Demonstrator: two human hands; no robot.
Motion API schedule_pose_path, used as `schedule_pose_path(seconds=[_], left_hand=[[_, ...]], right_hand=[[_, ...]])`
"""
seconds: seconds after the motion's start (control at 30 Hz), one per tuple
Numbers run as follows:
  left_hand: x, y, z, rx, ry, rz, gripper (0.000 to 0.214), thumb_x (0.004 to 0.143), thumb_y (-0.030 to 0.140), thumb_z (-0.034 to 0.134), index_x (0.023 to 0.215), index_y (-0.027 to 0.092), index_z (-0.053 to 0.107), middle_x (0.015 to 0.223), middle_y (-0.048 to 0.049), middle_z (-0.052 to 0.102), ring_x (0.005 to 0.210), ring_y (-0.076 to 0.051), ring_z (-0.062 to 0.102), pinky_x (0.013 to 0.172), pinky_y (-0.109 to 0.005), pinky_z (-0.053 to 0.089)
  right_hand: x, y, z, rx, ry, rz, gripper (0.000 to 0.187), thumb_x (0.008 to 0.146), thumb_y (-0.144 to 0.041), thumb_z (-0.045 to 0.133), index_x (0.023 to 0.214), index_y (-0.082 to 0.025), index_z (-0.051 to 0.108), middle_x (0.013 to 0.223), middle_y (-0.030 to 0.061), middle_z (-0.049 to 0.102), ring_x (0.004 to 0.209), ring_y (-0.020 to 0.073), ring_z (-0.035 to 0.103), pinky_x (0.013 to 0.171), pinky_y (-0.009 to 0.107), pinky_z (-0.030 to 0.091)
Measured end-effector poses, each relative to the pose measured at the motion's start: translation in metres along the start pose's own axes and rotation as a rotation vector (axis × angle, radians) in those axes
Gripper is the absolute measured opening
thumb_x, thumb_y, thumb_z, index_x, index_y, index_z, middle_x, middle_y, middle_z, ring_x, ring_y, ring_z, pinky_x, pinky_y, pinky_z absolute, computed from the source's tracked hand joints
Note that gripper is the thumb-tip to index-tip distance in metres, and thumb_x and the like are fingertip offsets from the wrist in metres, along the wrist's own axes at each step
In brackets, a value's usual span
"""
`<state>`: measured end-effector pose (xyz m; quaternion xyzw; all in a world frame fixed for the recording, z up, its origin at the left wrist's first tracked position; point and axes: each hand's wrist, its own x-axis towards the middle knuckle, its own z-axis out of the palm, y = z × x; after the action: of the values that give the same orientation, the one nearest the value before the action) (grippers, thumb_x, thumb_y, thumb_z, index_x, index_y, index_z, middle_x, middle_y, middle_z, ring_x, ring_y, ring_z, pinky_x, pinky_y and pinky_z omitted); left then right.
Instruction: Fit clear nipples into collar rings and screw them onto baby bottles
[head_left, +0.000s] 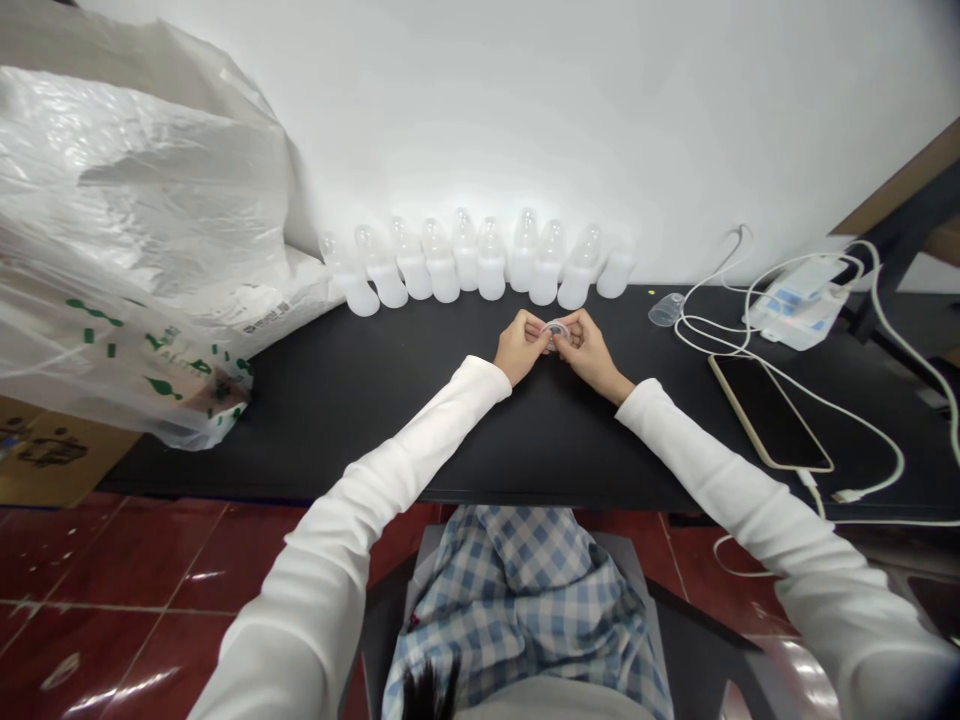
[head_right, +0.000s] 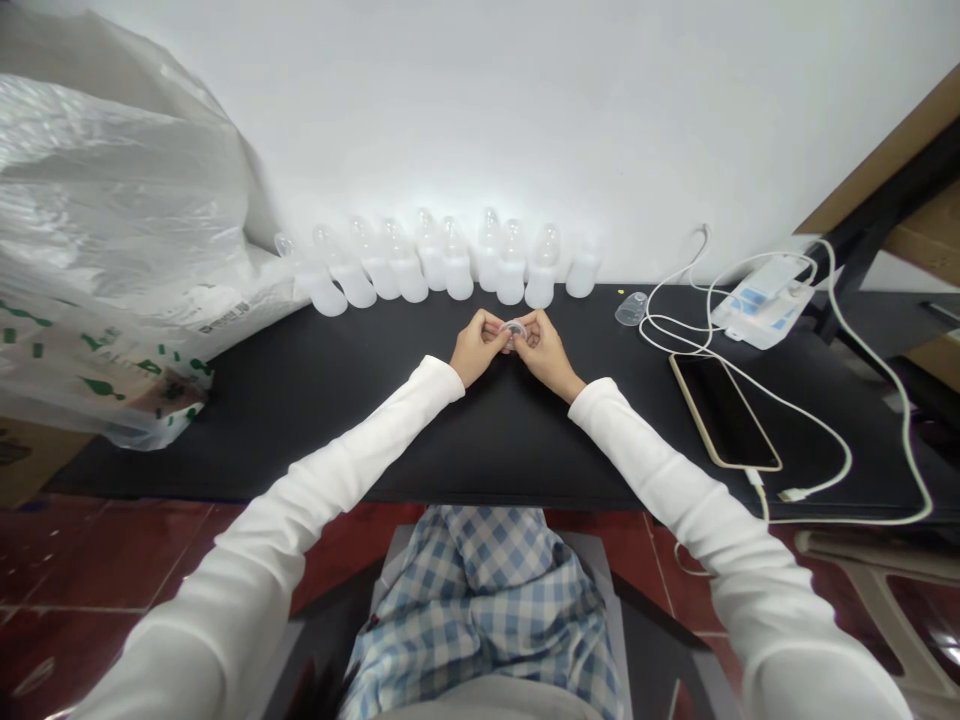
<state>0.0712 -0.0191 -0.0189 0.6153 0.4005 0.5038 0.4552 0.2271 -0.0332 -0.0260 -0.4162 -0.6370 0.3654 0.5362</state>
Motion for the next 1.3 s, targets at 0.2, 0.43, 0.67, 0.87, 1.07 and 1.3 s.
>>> schedule_pose_path(seconds=[0.2,0.43,0.67,0.87,1.07,1.3], left_hand=[[-0.001,0.005,0.001,-0.053,0.014,-0.011,0.024,0.084,0.016,0.078,0.082,0.019,0.054,0.075,0.0038,0.065,0.061,-0.009,0.066,0.063,-0.023,0.057],[0.002,0.006,0.001,-0.169,0.069,-0.060,0.020,0.087,0.014,0.075,0.082,0.018,0.056,0.075,0.0036,0.063,0.066,-0.008,0.063,0.069,-0.021,0.053],[0.002,0.005,-0.001,-0.251,0.020,-0.006,0.029,0.084,0.034,0.082,0.086,0.019,0.057,0.083,0.0013,0.065,0.079,-0.011,0.065,0.081,-0.025,0.055],[-0.002,0.010,-0.001,-0.231,0.013,0.084,0.031,0.085,0.041,0.081,0.087,0.021,0.057,0.084,0.0013,0.062,0.079,-0.010,0.062,0.077,-0.024,0.054],[-0.005,0.012,-0.002,-0.195,-0.010,0.142,0.035,0.083,0.049,0.081,0.087,0.021,0.060,0.083,0.0003,0.063,0.077,-0.011,0.062,0.073,-0.024,0.054],[-0.004,0.011,-0.003,-0.231,-0.030,0.134,0.039,0.079,0.052,0.084,0.089,0.020,0.064,0.082,0.0001,0.066,0.075,-0.011,0.063,0.073,-0.026,0.057]], right_hand=[[0.000,-0.003,-0.001,0.032,-0.052,0.031,0.057,0.077,-0.072,0.076,0.095,-0.025,0.049,0.077,-0.0034,0.061,0.059,0.0100,0.054,0.053,0.024,0.047],[-0.001,-0.008,-0.001,0.082,-0.075,0.040,0.056,0.081,-0.073,0.072,0.103,-0.024,0.054,0.078,-0.0030,0.063,0.061,0.0105,0.057,0.058,0.026,0.052],[-0.004,-0.019,0.001,0.035,-0.028,0.000,0.053,0.086,-0.074,0.065,0.104,-0.024,0.060,0.079,-0.0013,0.062,0.064,0.0124,0.057,0.062,0.029,0.054],[-0.003,-0.023,0.003,0.022,0.005,-0.015,0.060,0.077,-0.076,0.073,0.105,-0.025,0.058,0.079,-0.0006,0.060,0.062,0.0130,0.053,0.056,0.028,0.048],[-0.003,-0.026,0.004,0.018,0.001,-0.020,0.057,0.077,-0.075,0.073,0.094,-0.025,0.051,0.077,-0.0002,0.059,0.069,0.0151,0.058,0.058,0.028,0.048],[-0.004,-0.027,0.003,0.041,0.015,0.003,0.058,0.076,-0.077,0.073,0.095,-0.026,0.051,0.075,-0.0014,0.060,0.064,0.0139,0.057,0.054,0.027,0.048]])
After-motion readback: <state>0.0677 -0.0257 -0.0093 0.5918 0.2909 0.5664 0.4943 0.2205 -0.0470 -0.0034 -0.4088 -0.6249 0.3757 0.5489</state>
